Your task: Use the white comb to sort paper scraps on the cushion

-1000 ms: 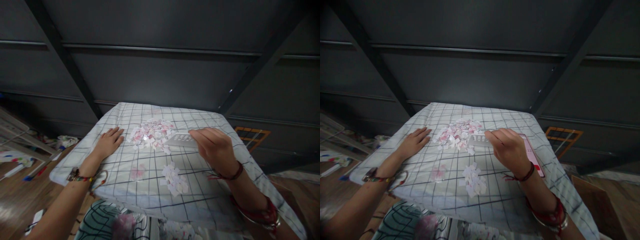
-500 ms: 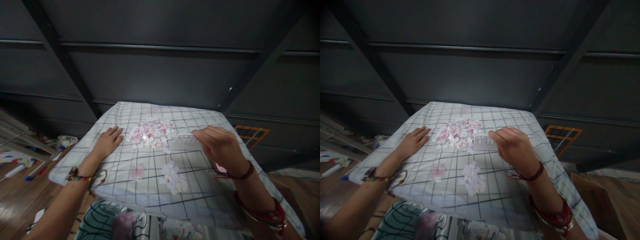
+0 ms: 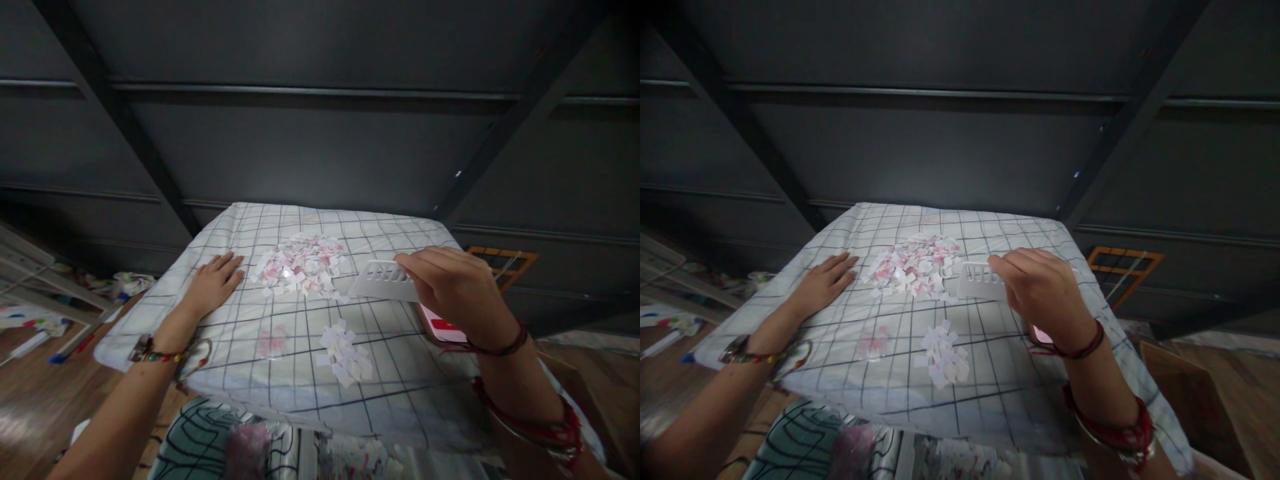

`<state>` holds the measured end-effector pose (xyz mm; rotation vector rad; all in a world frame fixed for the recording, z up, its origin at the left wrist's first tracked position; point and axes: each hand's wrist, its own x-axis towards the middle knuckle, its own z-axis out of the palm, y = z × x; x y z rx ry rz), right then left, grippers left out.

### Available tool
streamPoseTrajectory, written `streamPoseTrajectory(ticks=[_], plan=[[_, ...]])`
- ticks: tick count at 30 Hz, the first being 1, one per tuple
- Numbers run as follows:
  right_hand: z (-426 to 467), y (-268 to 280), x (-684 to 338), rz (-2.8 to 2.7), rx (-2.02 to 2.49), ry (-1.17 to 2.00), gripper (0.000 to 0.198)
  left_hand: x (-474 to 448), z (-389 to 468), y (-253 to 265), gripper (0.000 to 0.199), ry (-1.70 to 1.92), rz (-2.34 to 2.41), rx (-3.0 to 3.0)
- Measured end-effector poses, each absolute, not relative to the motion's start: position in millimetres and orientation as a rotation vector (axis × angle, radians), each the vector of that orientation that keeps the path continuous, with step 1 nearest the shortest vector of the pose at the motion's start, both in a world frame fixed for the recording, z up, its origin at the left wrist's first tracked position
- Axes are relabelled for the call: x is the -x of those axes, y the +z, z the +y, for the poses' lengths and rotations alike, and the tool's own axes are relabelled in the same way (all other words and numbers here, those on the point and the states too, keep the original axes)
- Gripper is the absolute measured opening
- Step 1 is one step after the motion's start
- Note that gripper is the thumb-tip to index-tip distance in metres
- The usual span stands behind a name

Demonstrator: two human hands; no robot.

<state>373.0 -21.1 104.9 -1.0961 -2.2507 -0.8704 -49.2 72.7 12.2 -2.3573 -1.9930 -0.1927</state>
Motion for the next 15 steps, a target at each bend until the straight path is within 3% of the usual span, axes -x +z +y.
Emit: streamPoseTrajectory(ticks=[15], plan=[[-24.2,106.8,-368.5,-2.29,1.033,-0.754,0.026,51.2,75.4,8.8,0.056,-0.196,-1.968,2.354]])
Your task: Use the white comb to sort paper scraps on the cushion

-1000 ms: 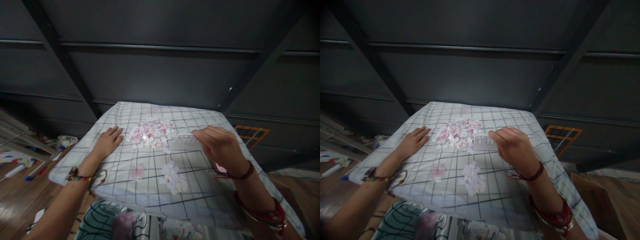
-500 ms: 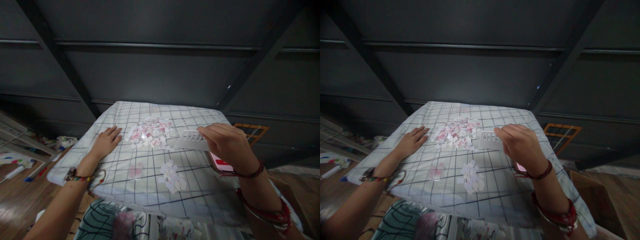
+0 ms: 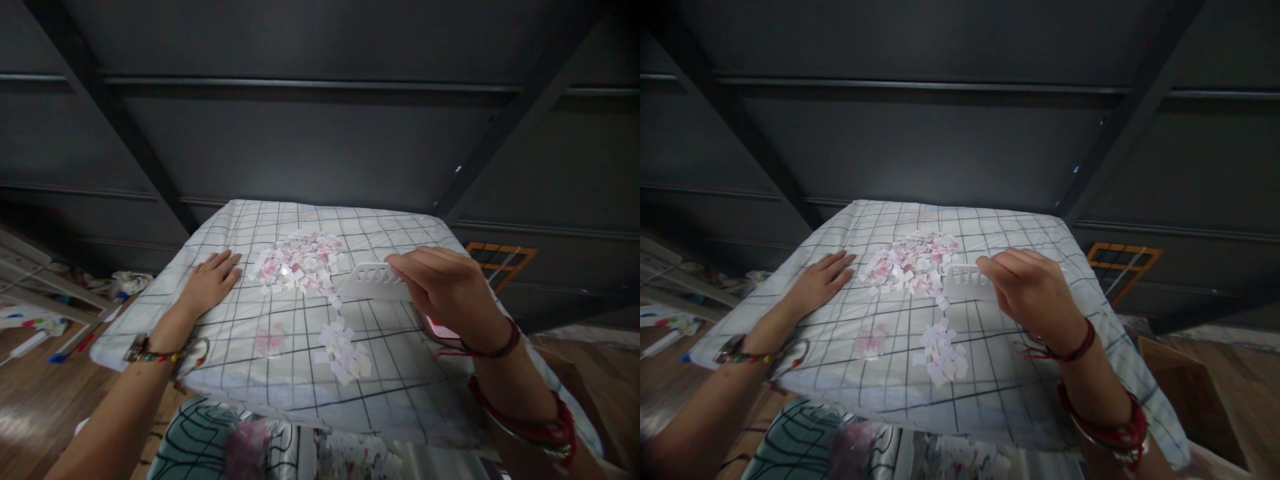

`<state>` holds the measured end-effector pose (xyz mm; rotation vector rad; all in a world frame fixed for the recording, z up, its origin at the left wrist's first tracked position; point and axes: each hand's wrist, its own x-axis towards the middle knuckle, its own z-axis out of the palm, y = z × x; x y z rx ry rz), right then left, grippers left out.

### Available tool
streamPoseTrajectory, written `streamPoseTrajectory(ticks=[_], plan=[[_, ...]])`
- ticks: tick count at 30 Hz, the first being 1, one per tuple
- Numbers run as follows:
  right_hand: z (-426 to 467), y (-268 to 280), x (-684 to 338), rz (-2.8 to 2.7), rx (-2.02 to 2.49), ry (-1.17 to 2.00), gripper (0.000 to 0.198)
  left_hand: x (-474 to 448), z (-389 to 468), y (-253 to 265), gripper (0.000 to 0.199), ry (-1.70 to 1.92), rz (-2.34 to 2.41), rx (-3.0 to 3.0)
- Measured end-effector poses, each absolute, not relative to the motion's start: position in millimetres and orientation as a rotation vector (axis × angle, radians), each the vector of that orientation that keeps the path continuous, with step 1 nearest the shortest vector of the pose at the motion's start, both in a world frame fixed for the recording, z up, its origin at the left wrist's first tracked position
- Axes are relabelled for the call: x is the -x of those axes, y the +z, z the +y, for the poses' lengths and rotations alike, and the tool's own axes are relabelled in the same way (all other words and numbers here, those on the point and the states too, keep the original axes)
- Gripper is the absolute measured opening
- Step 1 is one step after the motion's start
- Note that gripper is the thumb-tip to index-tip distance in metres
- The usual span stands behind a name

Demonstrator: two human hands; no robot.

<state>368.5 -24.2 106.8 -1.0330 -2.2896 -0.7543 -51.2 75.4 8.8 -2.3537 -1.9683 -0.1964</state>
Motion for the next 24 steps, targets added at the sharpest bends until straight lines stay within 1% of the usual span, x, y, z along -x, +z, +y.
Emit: streamPoseTrajectory(ticks=[3,8,14,17,24], plan=[[-24.3,107.2,-371.8,-2.255,1.065,-0.801,0.027,51.7,75.7,9.3,0.057,-0.2,-1.972,2.371],[-23.5,106.7,-372.2,-2.312,1.035,-0.792,0.025,52.3,76.6,7.0,0.06,-0.208,-1.983,2.381],[-21.2,101.7,-366.9,-2.254,1.121,-0.868,0.026,53.5,77.4,4.2,0.064,-0.219,-2.004,2.39],[-21.5,101.1,-366.9,-2.229,1.137,-0.85,0.027,53.0,77.0,5.2,0.064,-0.222,-2.003,2.394],[-24.0,104.8,-365.7,-2.3,1.091,-0.866,0.026,52.3,76.9,4.3,0.059,-0.247,-1.969,2.371]])
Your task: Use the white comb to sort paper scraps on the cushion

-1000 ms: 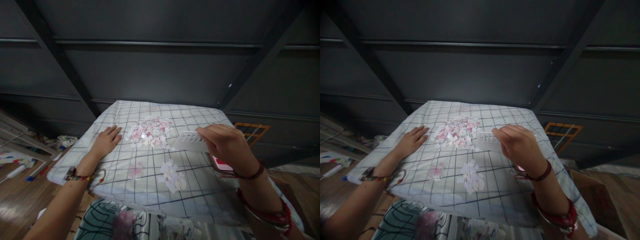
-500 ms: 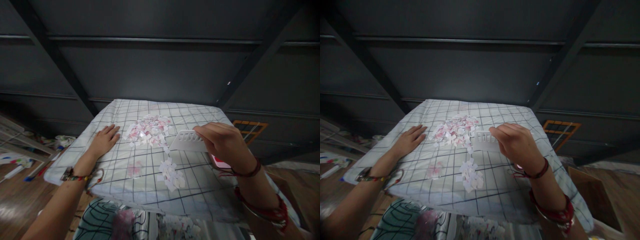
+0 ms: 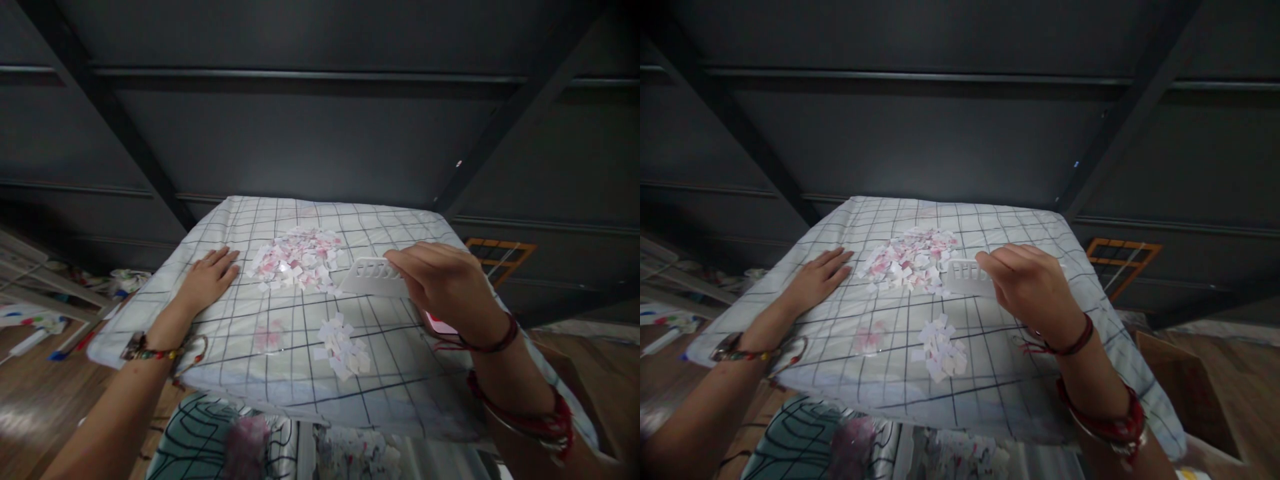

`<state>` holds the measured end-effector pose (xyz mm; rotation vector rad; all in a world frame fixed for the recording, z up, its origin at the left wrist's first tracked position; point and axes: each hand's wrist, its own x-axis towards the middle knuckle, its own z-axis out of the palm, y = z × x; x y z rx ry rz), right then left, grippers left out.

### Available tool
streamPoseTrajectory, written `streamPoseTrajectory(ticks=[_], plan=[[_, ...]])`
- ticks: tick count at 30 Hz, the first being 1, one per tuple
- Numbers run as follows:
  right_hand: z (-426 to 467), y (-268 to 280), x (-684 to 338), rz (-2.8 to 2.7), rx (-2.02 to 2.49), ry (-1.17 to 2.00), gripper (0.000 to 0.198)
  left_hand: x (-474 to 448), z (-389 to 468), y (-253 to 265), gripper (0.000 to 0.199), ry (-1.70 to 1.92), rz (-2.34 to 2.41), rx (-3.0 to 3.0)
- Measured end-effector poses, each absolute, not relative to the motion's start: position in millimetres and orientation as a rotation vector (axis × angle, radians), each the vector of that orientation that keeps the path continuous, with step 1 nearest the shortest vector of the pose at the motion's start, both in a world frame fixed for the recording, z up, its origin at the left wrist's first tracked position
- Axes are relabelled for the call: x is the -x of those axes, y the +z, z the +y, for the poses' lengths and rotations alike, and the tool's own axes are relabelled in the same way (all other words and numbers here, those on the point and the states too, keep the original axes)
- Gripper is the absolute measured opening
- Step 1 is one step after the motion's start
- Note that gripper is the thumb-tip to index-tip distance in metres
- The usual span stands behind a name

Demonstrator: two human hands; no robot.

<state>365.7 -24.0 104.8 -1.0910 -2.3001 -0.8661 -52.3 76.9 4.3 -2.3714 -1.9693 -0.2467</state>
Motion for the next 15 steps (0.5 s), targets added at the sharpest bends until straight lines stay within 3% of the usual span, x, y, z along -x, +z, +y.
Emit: streamPoseTrajectory(ticks=[15], plan=[[-24.7,104.6,-364.3,-2.313,1.046,-0.853,0.026,56.3,78.3,3.8,0.059,-0.279,-1.987,2.412]])
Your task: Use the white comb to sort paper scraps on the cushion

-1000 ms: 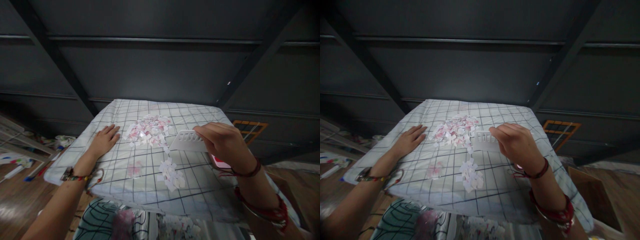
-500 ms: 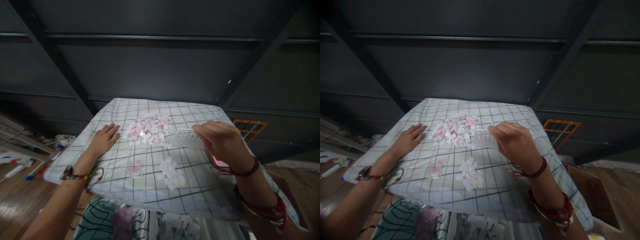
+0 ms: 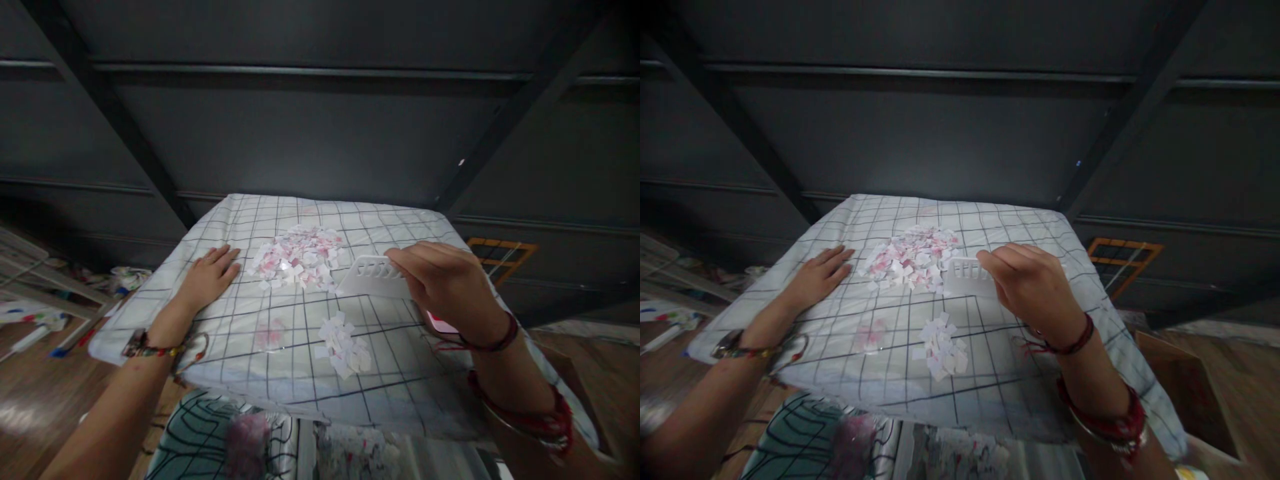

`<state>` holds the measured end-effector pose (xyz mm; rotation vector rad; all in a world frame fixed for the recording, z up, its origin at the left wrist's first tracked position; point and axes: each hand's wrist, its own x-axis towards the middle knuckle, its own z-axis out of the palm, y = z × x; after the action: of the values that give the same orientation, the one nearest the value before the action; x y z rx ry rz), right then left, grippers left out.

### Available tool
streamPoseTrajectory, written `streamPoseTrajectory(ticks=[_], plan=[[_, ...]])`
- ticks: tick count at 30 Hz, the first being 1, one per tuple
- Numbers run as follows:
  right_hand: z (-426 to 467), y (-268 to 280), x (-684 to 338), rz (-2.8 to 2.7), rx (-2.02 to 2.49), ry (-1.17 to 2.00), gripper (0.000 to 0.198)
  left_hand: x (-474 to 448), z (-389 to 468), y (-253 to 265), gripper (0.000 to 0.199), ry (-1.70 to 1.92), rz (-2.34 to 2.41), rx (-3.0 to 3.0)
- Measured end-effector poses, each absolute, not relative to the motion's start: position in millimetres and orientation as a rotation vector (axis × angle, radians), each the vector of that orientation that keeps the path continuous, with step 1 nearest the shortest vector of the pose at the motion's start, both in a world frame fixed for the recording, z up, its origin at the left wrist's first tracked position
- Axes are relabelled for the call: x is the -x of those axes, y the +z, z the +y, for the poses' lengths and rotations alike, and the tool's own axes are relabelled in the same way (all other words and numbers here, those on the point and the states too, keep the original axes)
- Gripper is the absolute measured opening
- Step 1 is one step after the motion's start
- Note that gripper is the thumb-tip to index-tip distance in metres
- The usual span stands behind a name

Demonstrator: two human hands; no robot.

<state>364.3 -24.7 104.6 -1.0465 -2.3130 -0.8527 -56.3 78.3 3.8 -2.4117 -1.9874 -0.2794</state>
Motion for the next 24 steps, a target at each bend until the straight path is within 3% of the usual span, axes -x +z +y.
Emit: streamPoseTrajectory(ticks=[15,24], plan=[[-24.5,105.2,-360.6,-2.277,0.998,-0.857,0.026,58.9,80.2,0.0,0.057,-0.331,-1.965,2.427],[-23.9,104.7,-366.1,-2.256,1.05,-0.919,0.028,56.9,77.5,4.6,0.046,-0.607,-1.726,2.341]])
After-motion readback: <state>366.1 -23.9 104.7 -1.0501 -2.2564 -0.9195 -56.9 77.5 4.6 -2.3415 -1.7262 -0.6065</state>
